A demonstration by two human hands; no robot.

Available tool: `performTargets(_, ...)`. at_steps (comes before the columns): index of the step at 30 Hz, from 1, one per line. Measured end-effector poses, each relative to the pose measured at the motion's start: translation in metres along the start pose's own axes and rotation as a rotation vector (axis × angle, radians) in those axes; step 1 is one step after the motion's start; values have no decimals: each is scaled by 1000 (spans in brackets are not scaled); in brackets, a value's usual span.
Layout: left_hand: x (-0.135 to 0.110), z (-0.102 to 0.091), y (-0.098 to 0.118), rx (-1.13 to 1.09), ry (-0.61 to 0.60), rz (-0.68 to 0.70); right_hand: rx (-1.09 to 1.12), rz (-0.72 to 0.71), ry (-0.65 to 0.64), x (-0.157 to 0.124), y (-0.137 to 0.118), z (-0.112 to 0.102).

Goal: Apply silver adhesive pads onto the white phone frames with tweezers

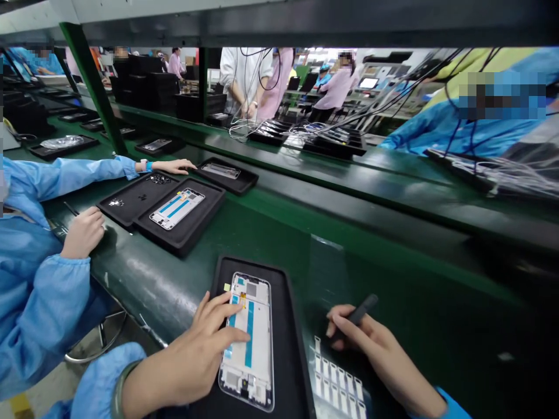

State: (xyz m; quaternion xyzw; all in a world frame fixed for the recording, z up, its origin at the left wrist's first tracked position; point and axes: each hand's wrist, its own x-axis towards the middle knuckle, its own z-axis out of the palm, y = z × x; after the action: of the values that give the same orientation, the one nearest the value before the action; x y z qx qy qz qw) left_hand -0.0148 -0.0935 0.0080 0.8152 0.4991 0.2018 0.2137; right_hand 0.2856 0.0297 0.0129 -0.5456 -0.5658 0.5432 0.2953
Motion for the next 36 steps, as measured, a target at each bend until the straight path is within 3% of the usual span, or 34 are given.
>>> performTargets(7,11,-2,8,82,104,114,177,-4,114,0,5,-6)
performTargets(9,18,-7,14,91,84,161,206,-21,137,-3,5,-2)
performTargets(15,43,-16,32,160,-60,280,185,-32,48,2,5,11)
performTargets(19,65,-4,37,274,-114,387,307,-84,174,-1,4,7)
performTargets(25,90,24,37,265,-106,441,267,-51,379,-26,5,5)
performTargets(32,100,29,30,252,-216,477,193,25,270,-37,17,28)
performTargets(36,99,31,28,240,-223,473,139,11,288,-39,20,34)
